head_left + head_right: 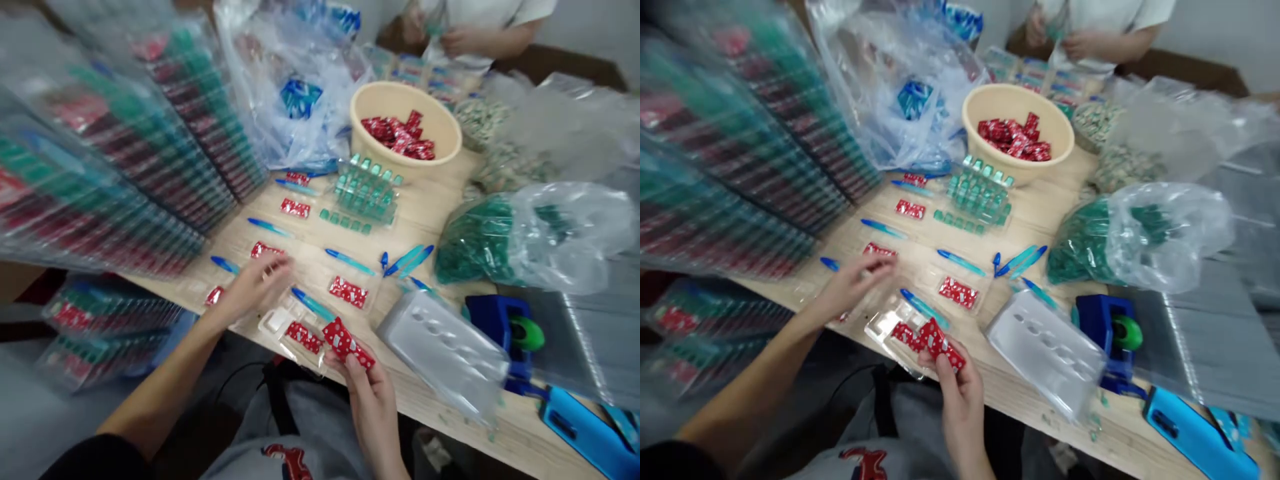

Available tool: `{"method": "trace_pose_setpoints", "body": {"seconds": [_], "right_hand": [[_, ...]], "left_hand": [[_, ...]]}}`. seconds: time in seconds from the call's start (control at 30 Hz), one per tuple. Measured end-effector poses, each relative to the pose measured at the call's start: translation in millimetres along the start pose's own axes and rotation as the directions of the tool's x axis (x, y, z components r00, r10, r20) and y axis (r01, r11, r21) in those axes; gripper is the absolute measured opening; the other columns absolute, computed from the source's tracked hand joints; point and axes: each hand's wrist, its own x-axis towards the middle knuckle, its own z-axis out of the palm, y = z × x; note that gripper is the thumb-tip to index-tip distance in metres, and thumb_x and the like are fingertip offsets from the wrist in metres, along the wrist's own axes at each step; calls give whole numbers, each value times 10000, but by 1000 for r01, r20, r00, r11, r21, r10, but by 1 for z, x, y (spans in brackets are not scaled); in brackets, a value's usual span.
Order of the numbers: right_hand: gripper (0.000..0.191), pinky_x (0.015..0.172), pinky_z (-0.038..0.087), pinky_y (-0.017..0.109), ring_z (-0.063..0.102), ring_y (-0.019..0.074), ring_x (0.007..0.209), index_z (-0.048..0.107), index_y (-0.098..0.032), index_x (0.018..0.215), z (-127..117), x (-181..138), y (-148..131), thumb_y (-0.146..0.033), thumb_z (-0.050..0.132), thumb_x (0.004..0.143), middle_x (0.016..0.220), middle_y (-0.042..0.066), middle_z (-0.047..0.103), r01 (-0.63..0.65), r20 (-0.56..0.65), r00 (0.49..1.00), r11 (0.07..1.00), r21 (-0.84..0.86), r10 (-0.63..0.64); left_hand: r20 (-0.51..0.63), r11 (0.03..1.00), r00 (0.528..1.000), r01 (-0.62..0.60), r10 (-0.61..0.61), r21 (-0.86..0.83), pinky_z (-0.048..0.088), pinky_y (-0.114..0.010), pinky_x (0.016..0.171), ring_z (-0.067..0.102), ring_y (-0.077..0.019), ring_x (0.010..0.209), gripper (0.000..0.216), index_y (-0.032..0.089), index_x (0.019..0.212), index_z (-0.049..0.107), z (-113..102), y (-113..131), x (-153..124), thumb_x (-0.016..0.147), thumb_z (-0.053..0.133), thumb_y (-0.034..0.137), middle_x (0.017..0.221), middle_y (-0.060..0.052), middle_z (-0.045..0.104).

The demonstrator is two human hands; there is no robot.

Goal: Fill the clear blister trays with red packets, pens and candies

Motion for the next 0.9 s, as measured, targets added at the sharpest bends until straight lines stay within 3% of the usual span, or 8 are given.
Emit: {"method": "trace_pose_setpoints", "body": {"seconds": [0.1, 0.2, 0.33, 0.47, 0.6, 0.73, 0.8, 0.9], "right_hand": [[455, 807, 612, 371, 738, 198, 776, 679, -179, 1077, 10, 6, -12, -514, 745, 776, 900, 70, 764, 41, 51, 998, 996, 75, -45], [438, 802, 621, 382, 740, 198, 797, 649, -188, 1124, 13, 10, -20, -489, 721, 813, 943, 79, 755, 98, 94, 989, 987, 129, -111], [424, 839, 610, 351, 734, 173, 863, 593, -243, 1209, -2, 12, -15, -480, 671, 866, 1048, 71, 731, 125, 146, 978, 981, 145, -146], [396, 877, 586, 307, 721, 155, 919, 575, -273, 1275, -16, 7, 1, -420, 632, 912, 1091, 66, 711, 131, 220, 965, 989, 75, -145], [319, 811, 597, 255, 723, 138, 874, 598, -283, 1260, -20, -3, 15, -374, 566, 956, 1030, 48, 725, 293, 159, 945, 956, -15, -287], [303, 807, 593, 205, 728, 127, 878, 618, -267, 1228, -41, -5, 22, -184, 549, 945, 987, 33, 749, 677, 175, 712, 600, -427, -680], [312, 836, 596, 242, 721, 154, 922, 633, -214, 1200, -57, -4, 24, -120, 559, 912, 987, 60, 749, 745, 263, 549, 322, -584, -793], [285, 848, 603, 321, 702, 186, 949, 650, -160, 1147, -76, -2, 26, -78, 548, 893, 975, 94, 734, 751, 369, 440, 110, -652, -818]], "left_hand": [[442, 963, 893, 41, 85, -267, 495, -272, 766, 612, -171, 830, 246, 188, 920, 638, 10, 38, -17, 858, 551, 410, 893, -33, 668], [494, 946, 858, 30, 140, -322, 454, -237, 678, 554, -126, 710, 176, 176, 824, 609, 10, 68, -18, 845, 566, 345, 770, 1, 613], [330, 922, 908, -129, 259, -366, 421, -215, 586, 502, -98, 601, 164, 171, 737, 575, -6, 102, 29, 839, 590, 299, 655, 24, 554], [-123, 863, 961, -277, 248, -422, 452, -204, 621, 531, -86, 600, 169, 166, 734, 557, -15, 141, 127, 895, 572, 216, 640, 21, 556], [-230, 886, 967, -199, 109, -418, 495, -238, 734, 589, -92, 746, 194, 152, 808, 586, -20, 159, 216, 976, 506, 205, 787, 1, 621], [-395, 940, 918, -120, -17, -319, 484, -294, 829, 574, -106, 808, 209, 163, 755, 531, -47, 142, 247, 964, 531, 176, 781, 9, 586], [-397, 957, 915, -43, -78, -287, 488, -333, 873, 589, -139, 871, 230, 189, 737, 498, -62, 128, 248, 964, 528, 208, 798, -7, 584], [-378, 978, 918, 48, -123, -202, 497, -332, 907, 578, -123, 849, 139, 179, 828, 531, -74, 113, 243, 945, 568, 246, 803, 11, 568]]}}
